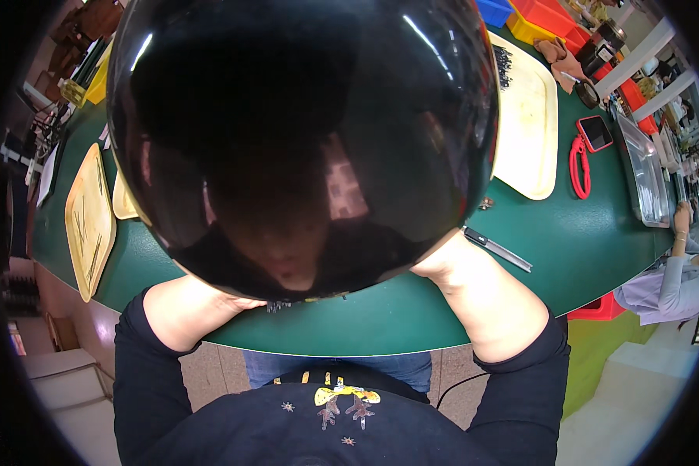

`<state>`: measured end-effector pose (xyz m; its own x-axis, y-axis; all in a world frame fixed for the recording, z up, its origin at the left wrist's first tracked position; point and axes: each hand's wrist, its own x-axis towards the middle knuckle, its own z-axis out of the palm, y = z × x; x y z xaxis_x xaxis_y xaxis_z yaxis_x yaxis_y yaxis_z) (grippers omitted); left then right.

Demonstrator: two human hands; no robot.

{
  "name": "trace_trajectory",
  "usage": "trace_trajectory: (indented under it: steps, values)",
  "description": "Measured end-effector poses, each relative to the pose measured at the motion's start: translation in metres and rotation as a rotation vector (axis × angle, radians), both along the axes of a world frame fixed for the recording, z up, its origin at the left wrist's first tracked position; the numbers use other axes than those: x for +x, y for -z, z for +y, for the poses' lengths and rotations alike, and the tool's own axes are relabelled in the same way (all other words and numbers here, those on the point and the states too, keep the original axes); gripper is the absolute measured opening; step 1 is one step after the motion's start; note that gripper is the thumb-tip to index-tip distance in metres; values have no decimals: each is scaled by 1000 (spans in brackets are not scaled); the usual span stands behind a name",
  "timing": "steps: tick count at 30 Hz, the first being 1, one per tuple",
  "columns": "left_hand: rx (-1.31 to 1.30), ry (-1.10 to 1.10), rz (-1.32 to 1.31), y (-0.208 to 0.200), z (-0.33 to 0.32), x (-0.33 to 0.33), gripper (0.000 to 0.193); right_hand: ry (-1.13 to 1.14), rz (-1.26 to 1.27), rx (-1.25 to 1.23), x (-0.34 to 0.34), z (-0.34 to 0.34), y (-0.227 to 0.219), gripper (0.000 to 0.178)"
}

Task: The person sorts a bundle of thin black rods by hand under a desk lamp, aligning and adjusting them.

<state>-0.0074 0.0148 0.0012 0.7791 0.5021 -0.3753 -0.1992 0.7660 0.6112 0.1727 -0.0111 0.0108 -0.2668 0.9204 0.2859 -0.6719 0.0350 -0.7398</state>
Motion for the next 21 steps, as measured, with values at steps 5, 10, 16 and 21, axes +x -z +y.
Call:
trace_trajectory:
  steps: [5,10,16,21]
  values:
    - [51,-27,-135,7,-5,0,8,10,-19,24,-1,-3,2,57]
    - [102,-51,-5,1,-3,3,7,35,-53,48,-2,0,1,57]
    - [216,-60,22,-3,-3,4,6,51,-83,76,-1,0,1,58]
    - [244,-78,34,-5,-3,4,7,64,-107,99,-1,0,2,59]
